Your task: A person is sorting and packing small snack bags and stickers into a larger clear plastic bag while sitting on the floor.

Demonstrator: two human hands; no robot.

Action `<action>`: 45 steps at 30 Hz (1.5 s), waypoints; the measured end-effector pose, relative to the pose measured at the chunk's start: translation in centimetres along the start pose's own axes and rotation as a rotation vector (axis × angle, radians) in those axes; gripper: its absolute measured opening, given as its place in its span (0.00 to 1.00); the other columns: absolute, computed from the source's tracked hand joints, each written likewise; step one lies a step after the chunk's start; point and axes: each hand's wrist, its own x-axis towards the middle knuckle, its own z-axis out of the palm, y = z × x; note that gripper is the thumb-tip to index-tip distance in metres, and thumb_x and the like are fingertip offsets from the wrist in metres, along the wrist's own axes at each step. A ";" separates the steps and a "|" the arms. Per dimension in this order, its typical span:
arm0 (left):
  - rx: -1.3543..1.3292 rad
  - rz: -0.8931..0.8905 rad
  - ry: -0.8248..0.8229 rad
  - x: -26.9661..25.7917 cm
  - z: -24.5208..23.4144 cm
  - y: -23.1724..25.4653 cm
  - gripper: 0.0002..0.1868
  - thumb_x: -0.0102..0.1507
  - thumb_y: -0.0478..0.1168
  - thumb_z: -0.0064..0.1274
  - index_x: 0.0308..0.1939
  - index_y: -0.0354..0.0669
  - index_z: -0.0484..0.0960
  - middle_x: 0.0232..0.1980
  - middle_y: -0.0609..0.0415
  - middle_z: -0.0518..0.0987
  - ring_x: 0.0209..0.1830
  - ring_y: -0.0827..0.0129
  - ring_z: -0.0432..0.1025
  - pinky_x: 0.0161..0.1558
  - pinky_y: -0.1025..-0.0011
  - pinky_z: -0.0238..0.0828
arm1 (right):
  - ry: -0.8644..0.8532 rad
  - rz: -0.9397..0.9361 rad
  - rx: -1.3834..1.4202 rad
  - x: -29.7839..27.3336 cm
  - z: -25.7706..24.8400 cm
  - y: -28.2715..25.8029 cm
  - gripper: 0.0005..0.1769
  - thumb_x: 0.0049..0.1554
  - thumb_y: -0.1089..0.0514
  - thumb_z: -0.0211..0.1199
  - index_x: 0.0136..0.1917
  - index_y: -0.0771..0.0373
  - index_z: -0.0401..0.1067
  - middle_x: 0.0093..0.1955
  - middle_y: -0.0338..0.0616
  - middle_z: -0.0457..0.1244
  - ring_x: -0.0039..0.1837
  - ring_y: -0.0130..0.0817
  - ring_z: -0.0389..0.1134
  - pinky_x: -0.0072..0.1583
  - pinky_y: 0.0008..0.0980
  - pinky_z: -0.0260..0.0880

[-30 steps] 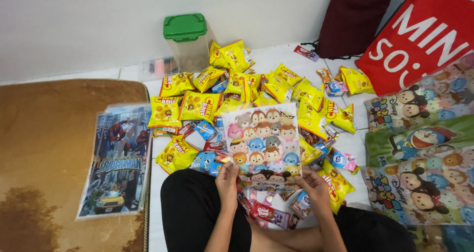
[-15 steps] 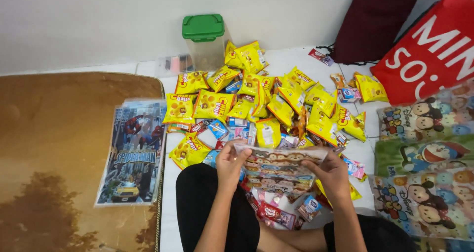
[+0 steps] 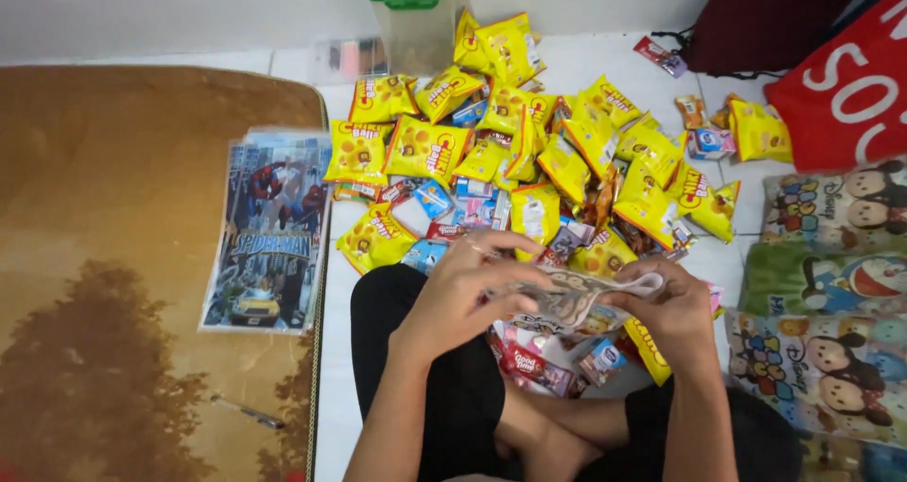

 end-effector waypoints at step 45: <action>-0.278 -0.946 0.430 -3.0 9.9 -29.2 0.14 0.58 0.40 0.60 0.48 0.45 0.86 0.44 0.55 0.87 0.43 0.70 0.80 0.44 0.70 0.75 | -0.550 0.195 -1.297 -1.5 0.2 -13.1 0.48 0.49 0.42 0.67 0.79 0.30 0.50 0.74 0.20 0.57 0.65 0.35 0.69 0.47 0.53 0.81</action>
